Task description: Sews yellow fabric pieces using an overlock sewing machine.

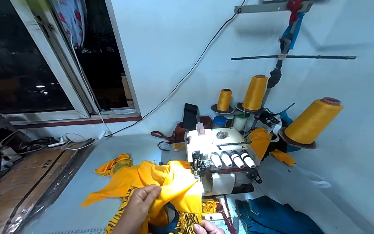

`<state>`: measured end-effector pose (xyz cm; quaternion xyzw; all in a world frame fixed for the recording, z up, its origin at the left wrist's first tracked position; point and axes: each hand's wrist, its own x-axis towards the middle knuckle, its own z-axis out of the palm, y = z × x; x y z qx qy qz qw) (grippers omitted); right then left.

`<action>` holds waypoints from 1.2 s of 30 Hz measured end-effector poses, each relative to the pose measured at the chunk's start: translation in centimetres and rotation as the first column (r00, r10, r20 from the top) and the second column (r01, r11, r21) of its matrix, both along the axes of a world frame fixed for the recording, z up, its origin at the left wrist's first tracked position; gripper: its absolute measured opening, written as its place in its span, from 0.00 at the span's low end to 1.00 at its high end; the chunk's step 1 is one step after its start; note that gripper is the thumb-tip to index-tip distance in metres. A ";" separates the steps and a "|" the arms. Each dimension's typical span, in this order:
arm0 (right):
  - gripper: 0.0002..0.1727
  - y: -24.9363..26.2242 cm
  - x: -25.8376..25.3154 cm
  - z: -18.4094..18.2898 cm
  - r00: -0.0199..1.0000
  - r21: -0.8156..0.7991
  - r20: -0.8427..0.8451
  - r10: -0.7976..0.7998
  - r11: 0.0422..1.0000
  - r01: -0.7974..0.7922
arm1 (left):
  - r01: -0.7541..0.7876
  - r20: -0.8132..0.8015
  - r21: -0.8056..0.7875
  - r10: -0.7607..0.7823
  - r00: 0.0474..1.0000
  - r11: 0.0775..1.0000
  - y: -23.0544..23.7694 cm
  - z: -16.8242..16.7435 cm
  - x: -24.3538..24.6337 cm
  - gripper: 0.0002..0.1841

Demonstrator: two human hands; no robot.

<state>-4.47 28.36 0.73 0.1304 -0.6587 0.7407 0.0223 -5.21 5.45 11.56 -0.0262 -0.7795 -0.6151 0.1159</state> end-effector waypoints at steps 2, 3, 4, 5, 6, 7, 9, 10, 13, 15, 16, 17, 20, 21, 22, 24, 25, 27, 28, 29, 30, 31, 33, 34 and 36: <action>0.07 0.2 0.2 -0.1 1.000 -0.006 0.006 -0.020 1.000 0.020 | 0.129 -0.162 -0.125 -0.148 0.976 0.984 0.9 -0.1 1.7 0.13; 0.07 0.2 0.3 -0.2 0.999 -0.010 0.010 -0.031 0.999 0.031 | 0.205 -0.212 -0.183 -0.242 0.947 0.962 1.2 -0.3 2.3 0.14; 0.07 0.3 0.5 -0.2 0.999 -0.011 0.013 -0.041 0.999 0.041 | 0.260 -0.245 -0.251 -0.321 0.915 0.933 1.6 -0.6 2.7 0.16; 0.07 0.3 0.7 -0.2 0.999 -0.006 0.015 -0.052 0.999 0.052 | 0.281 -0.262 -0.326 -0.372 0.891 0.903 1.9 -0.8 3.0 0.17; 0.07 0.3 0.9 -0.2 0.998 -0.006 0.015 -0.062 0.998 0.062 | 0.283 -0.256 -0.399 -0.403 0.879 0.872 2.3 -1.1 3.3 0.17; 0.07 0.4 1.1 -0.3 0.998 -0.011 0.012 -0.068 0.998 0.068 | 0.273 -0.242 -0.465 -0.418 0.876 0.842 2.8 -1.4 3.5 0.17; 0.07 0.6 1.4 -0.2 0.997 -0.028 0.004 -0.071 0.997 0.071 | 0.240 -0.217 -0.574 -0.428 0.878 0.783 3.7 -1.8 3.9 0.15; 0.07 0.7 1.5 -0.1 0.998 -0.034 0.009 -0.068 0.997 0.069 | 0.222 -0.213 -0.615 -0.431 0.877 0.756 4.1 -2.0 3.9 0.15; 0.07 0.6 1.6 0.5 0.997 -0.059 0.021 -0.080 0.995 0.081 | 0.138 -0.233 -0.717 -0.422 0.876 0.684 5.1 -2.3 3.5 0.14; 0.07 0.4 1.2 1.3 0.995 -0.076 0.025 -0.091 0.993 0.093 | 0.064 -0.255 -0.761 -0.387 0.886 0.646 5.6 -2.1 3.2 0.12; 0.08 0.3 1.0 1.8 0.995 -0.083 0.032 -0.100 0.991 0.102 | 0.030 -0.264 -0.776 -0.367 0.892 0.630 5.9 -1.9 3.0 0.11; 0.08 0.2 0.7 2.2 0.993 -0.088 0.043 -0.110 0.990 0.113 | -0.002 -0.277 -0.784 -0.346 0.896 0.621 6.1 -1.7 2.7 0.09; 0.08 0.0 0.0 3.1 0.989 -0.098 0.069 -0.129 0.986 0.135 | -0.110 -0.337 -0.796 -0.285 0.898 0.595 6.9 -1.7 1.6 0.09; 0.08 -0.1 -0.4 3.4 0.988 -0.097 0.066 -0.139 0.985 0.145 | -0.153 -0.364 -0.799 -0.266 0.893 0.581 7.1 -1.7 1.1 0.09; 0.08 -0.3 -0.8 3.5 0.987 -0.095 0.058 -0.150 0.983 0.155 | -0.199 -0.396 -0.799 -0.248 0.884 0.567 7.4 -1.8 0.6 0.10; 0.07 -0.5 -1.7 3.7 0.984 -0.083 0.048 -0.171 0.981 0.174 | -0.272 -0.451 -0.785 -0.213 0.867 0.556 7.9 -2.1 -0.3 0.11; 0.07 -0.5 -2.0 3.6 0.983 -0.072 0.044 -0.178 0.981 0.181 | -0.294 -0.464 -0.779 -0.193 0.865 0.554 8.2 -2.2 -0.6 0.11; 0.07 -0.4 -2.2 3.7 0.980 -0.040 0.045 -0.196 0.979 0.198 | -0.316 -0.471 -0.770 -0.160 0.867 0.554 8.7 -2.0 -0.8 0.12; 0.07 -0.3 -2.0 3.9 0.977 -0.028 0.041 -0.208 0.978 0.209 | -0.321 -0.472 -0.765 -0.145 0.870 0.558 9.0 -1.8 -0.7 0.12; 0.07 -0.3 -1.7 4.0 0.975 -0.016 0.035 -0.220 0.975 0.220 | -0.323 -0.467 -0.764 -0.132 0.874 0.559 9.3 -1.6 -0.6 0.12; 0.07 -0.2 -1.5 4.1 0.973 -0.007 0.034 -0.229 0.973 0.229 | -0.322 -0.456 -0.767 -0.118 0.882 0.555 9.6 -1.6 -0.5 0.12; 0.07 -0.3 -1.3 4.2 0.971 -0.002 0.038 -0.235 0.972 0.236 | -0.322 -0.443 -0.773 -0.102 0.890 0.546 9.9 -1.6 -0.5 0.12; 0.06 -0.5 -1.5 4.2 0.969 -0.006 0.039 -0.244 0.970 0.245 | -0.334 -0.435 -0.781 -0.077 0.897 0.529 10.3 -1.7 -0.8 0.11; 0.06 -0.6 -1.9 4.2 0.969 -0.014 0.034 -0.244 0.969 0.245 | -0.336 -0.432 -0.782 -0.067 0.900 0.525 10.5 -1.7 -0.9 0.11; 0.05 -0.7 -2.2 4.2 0.970 -0.011 0.039 -0.239 0.971 0.240 | -0.354 -0.439 -0.785 -0.054 0.897 0.509 10.6 -1.6 -1.0 0.10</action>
